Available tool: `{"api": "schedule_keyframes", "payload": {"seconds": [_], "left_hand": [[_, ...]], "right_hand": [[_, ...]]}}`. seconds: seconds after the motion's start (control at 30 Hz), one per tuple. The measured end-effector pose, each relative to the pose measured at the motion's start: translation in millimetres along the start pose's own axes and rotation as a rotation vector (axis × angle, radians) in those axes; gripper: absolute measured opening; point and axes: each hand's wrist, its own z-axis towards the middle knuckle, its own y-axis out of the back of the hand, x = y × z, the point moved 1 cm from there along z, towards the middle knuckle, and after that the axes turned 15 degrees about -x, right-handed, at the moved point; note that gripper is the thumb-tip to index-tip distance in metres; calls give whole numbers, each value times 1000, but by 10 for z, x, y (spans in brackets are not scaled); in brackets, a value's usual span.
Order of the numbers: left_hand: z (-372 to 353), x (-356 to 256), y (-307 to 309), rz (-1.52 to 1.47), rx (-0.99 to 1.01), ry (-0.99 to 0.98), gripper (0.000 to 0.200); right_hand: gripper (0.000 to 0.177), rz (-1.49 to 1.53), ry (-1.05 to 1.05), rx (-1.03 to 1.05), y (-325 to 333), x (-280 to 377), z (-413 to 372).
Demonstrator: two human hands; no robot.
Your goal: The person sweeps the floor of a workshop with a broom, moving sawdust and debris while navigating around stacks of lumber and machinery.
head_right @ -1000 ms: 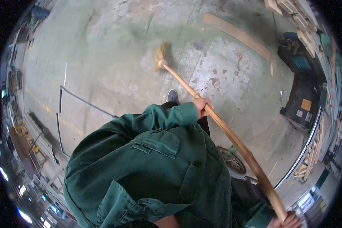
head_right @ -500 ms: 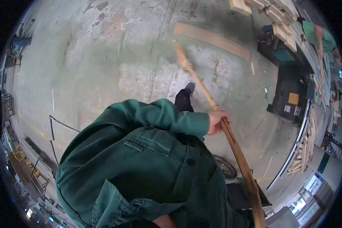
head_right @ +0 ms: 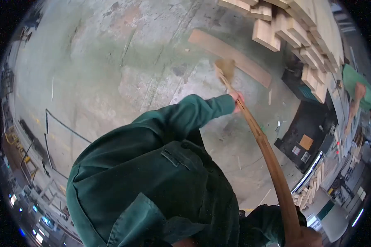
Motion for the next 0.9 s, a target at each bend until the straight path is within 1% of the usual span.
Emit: {"api": "schedule_keyframes", "payload": {"seconds": [0.07, 0.1, 0.13, 0.2, 0.27, 0.33, 0.37, 0.4, 0.43, 0.5, 0.57, 0.6, 0.63, 0.67, 0.7, 0.73, 0.77, 0.8, 0.83, 0.87, 0.9], "left_hand": [[-217, -368, 137, -85, -34, -8, 14], [-356, -518, 192, -151, -47, -9, 16], [-487, -638, 276, -165, -49, -17, 16], [-732, -907, 457, -242, -25, -186, 14], [-933, -1069, 639, -265, -36, -181, 13], [-1254, -1127, 760, -345, -16, -306, 13], [-1433, -1101, 797, -277, -4, -230, 13], [-1748, -999, 762, -226, 10, -275, 12], [-2010, -861, 748, -180, 21, -325, 11], [-2089, -593, 745, -43, 70, -323, 11], [-2197, -610, 664, -41, 36, -143, 8], [-1995, -676, 632, 2, 99, -78, 7], [-1644, -866, 623, 46, 168, -24, 8], [-1159, -1167, 683, 155, 163, 23, 8], [-1006, -1474, 752, 260, 158, 75, 9], [-883, -1669, 860, 256, 163, 73, 9], [-1007, -1909, 1085, 261, 82, -88, 8], [-1169, -2123, 1335, 260, 1, -247, 9], [-1315, -2345, 1519, 263, -80, -409, 12], [-1468, -2508, 1637, 86, -131, -349, 11], [-1652, -2562, 1716, -98, -187, -279, 9]], "right_hand": [[16, 616, 472, 388, -121, -184, 294], [18, 600, 470, 140, -225, -131, 260], [17, 628, 462, 233, -303, -132, 353], [14, 716, 572, 160, -448, -163, 387], [15, 718, 561, 179, -512, -84, 378], [16, 709, 547, 196, -584, 72, 281], [18, 726, 544, 78, -626, 213, 210], [21, 738, 538, -42, -667, 353, 134], [21, 695, 536, -87, -759, 485, 101], [21, 603, 544, -111, -1018, 729, 89], [21, 541, 543, -164, -1298, 866, 90], [21, 519, 550, -193, -1462, 861, 133], [21, 514, 566, -232, -1645, 825, 192], [22, 518, 572, -273, -1803, 742, 293], [22, 511, 568, -336, -1900, 671, 332], [25, 537, 487, -265, -1871, 553, 363], [23, 362, 359, -526, -2006, 482, 423], [21, 521, 367, -496, -2141, 452, 499], [21, 607, 368, -455, -2233, 415, 546], [21, 689, 357, -418, -2307, 406, 549], [21, 683, 341, -418, -2273, 422, 520]]}}
